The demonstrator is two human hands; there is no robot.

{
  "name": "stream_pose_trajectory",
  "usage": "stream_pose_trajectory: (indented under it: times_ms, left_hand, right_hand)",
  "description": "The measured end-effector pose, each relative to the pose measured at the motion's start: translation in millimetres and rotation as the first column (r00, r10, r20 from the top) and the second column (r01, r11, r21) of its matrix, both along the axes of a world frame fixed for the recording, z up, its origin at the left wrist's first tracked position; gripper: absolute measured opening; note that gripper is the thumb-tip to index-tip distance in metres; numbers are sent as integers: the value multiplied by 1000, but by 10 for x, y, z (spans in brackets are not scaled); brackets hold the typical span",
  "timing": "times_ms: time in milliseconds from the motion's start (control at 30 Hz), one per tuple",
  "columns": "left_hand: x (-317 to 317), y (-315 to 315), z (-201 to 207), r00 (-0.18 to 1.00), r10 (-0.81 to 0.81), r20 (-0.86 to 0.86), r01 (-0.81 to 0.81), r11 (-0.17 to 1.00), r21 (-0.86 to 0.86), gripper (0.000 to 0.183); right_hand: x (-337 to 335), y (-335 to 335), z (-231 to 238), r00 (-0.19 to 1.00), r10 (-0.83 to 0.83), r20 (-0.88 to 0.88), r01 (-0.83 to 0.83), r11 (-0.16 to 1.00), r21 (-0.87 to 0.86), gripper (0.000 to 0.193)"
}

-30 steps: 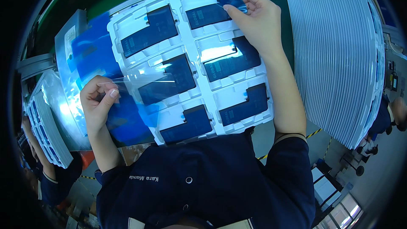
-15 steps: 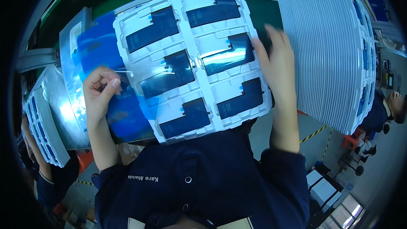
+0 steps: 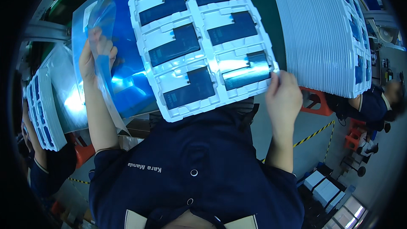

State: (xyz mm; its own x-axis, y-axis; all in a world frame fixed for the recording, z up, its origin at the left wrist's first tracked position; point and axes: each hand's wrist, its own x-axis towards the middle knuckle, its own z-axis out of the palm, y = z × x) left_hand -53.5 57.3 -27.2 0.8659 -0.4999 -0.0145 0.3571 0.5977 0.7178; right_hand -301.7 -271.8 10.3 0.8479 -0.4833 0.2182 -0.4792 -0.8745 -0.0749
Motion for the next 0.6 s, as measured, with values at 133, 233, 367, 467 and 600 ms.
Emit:
stream_pose_trajectory:
  times_ms: [133,233,367,467,600]
  left_hand:
    - [-5,41,53,993,-119,-12,116,981,-156,15]
    - [-42,4,106,994,-46,-101,31,989,-147,16]
    - [-82,-47,140,980,102,-169,-112,993,-46,19]
    - [-64,-11,109,984,59,-169,-73,994,-75,19]
    - [3,19,28,991,-49,-123,26,983,-182,20]
  right_hand:
    - [-181,-340,19,927,-299,225,-58,477,877,20]
    - [-228,32,-79,657,-669,346,-637,-248,730,33]
    - [-199,587,-331,609,-688,395,-770,-395,500,56]
    - [-213,643,-490,650,-682,336,-730,-438,524,53]
    - [-95,839,-459,830,-501,245,-530,-573,625,50]
